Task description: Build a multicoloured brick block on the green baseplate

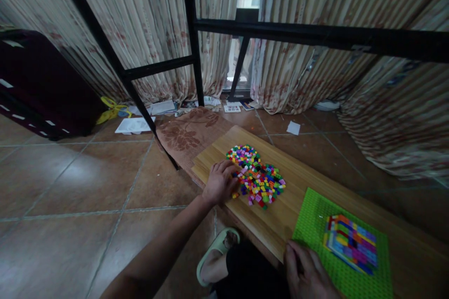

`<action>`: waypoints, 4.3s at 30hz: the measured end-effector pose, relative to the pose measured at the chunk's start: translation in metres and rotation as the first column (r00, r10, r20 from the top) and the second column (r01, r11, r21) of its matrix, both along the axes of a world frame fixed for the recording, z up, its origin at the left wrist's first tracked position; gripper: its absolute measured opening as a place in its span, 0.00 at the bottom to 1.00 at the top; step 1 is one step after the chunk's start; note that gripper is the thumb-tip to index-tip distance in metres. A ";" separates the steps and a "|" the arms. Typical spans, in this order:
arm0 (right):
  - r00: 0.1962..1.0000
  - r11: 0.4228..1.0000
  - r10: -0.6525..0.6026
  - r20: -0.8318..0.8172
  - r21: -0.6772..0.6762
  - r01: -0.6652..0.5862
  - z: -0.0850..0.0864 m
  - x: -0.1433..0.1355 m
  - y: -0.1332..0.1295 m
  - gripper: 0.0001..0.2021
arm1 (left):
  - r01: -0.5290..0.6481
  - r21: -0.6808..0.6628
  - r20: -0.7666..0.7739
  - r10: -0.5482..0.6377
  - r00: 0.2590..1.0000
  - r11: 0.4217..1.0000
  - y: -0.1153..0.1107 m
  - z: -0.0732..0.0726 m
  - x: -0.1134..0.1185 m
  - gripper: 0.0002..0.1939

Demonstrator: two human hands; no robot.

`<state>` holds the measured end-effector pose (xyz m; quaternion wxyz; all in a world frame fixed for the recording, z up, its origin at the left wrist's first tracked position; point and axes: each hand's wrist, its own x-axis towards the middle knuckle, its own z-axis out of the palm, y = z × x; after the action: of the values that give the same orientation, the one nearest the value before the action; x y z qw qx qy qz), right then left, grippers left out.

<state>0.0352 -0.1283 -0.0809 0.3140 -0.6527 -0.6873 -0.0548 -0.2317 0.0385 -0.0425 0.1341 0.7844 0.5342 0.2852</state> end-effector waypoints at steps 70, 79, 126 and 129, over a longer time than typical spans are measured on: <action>0.999 0.999 0.013 0.035 0.040 -0.014 0.004 -0.012 0.002 0.15 | 0.279 -0.378 0.683 0.063 0.728 0.883 0.053 0.055 0.029 0.16; 1.000 1.000 0.007 0.022 0.024 -0.008 0.007 -0.013 0.000 0.13 | 0.251 -0.350 0.351 -0.122 0.929 0.903 -0.006 0.037 0.032 0.12; 0.830 0.998 -0.002 -0.557 -0.057 -0.036 0.021 0.020 -0.084 0.12 | -0.021 -0.413 -0.011 0.018 1.000 0.911 -0.071 0.035 0.125 0.08; 0.833 0.997 0.023 -0.553 -0.054 -0.063 0.017 0.022 -0.091 0.12 | -0.104 -0.394 -0.042 0.095 0.995 0.913 -0.084 0.036 0.123 0.09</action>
<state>0.0573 -0.2191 -0.0643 0.4767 -0.6360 -0.5836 0.1667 -0.1088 -0.0459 -0.0066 0.2693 0.7161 0.6214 0.1691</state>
